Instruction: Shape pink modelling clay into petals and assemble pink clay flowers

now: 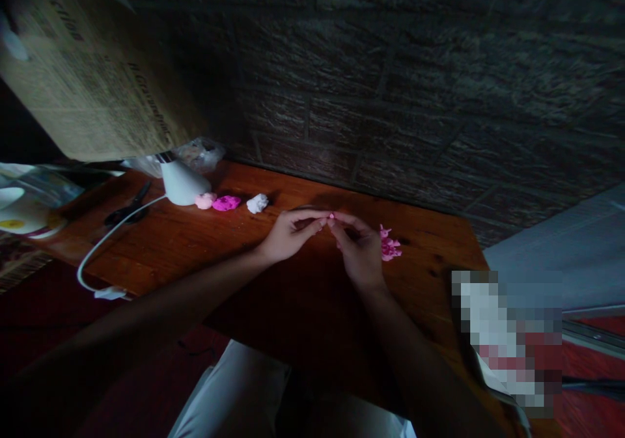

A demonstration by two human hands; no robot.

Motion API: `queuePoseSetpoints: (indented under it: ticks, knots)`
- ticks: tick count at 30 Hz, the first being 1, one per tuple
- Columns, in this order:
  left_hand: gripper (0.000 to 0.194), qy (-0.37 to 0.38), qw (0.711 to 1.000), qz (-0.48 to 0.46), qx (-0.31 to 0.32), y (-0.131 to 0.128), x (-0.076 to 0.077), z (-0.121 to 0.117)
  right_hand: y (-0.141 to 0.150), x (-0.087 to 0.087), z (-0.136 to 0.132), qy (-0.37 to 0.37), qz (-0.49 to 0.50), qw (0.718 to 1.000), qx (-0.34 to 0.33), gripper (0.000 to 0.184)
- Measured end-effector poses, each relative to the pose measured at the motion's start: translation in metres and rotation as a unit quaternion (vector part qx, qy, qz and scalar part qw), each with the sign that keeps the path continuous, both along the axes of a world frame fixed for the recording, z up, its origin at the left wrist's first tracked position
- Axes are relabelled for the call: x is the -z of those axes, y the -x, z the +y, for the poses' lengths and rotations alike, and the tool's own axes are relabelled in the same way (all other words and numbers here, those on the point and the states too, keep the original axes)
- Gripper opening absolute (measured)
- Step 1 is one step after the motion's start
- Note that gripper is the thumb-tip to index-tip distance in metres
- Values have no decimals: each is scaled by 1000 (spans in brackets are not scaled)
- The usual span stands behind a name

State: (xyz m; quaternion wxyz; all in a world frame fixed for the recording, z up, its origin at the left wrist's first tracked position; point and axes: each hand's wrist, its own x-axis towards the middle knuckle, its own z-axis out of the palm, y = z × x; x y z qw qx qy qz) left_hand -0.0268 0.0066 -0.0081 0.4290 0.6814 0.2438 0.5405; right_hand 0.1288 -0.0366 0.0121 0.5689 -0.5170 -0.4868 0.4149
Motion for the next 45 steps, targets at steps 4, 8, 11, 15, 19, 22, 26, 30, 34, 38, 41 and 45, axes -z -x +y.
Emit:
queuePoseSetpoints:
  ticks: [4,8,11,15,19,22,26,30,34,38,41,45]
  knots:
    - [26,50,998,-8,20,1,-1,2,-1,-3,0,4,-10,1000,-9,36]
    - [32,106,993,-22,38,2,-2,2,-1,-4,2,19,26,999,-14,34]
    - [30,130,991,-24,36,2,-4,2,0,-3,4,32,82,996,-29,32]
    - [30,172,983,-32,45,2,-5,1,0,-4,5,54,146,986,-58,30]
    - [32,211,975,-42,58,3,-6,2,0,-6,4,69,161,982,-75,29]
    - [31,237,967,-60,65,2,-6,3,0,-5,4,70,162,981,-78,29]
    - [32,251,962,-81,70,1,-5,3,0,-2,5,65,148,984,-72,29]
    - [34,245,964,-75,79,1,-4,4,-1,0,5,54,138,987,-68,31]
    - [37,237,966,-34,95,3,-4,2,-2,-2,6,47,139,987,-61,35]
    - [36,226,970,-3,96,3,-4,1,-3,-3,6,49,126,989,-63,36]
    - [34,216,972,-1,97,3,-5,2,-3,-1,6,47,125,988,-73,36]
    - [33,194,974,-2,115,4,-6,2,-2,0,7,45,121,988,-79,37]
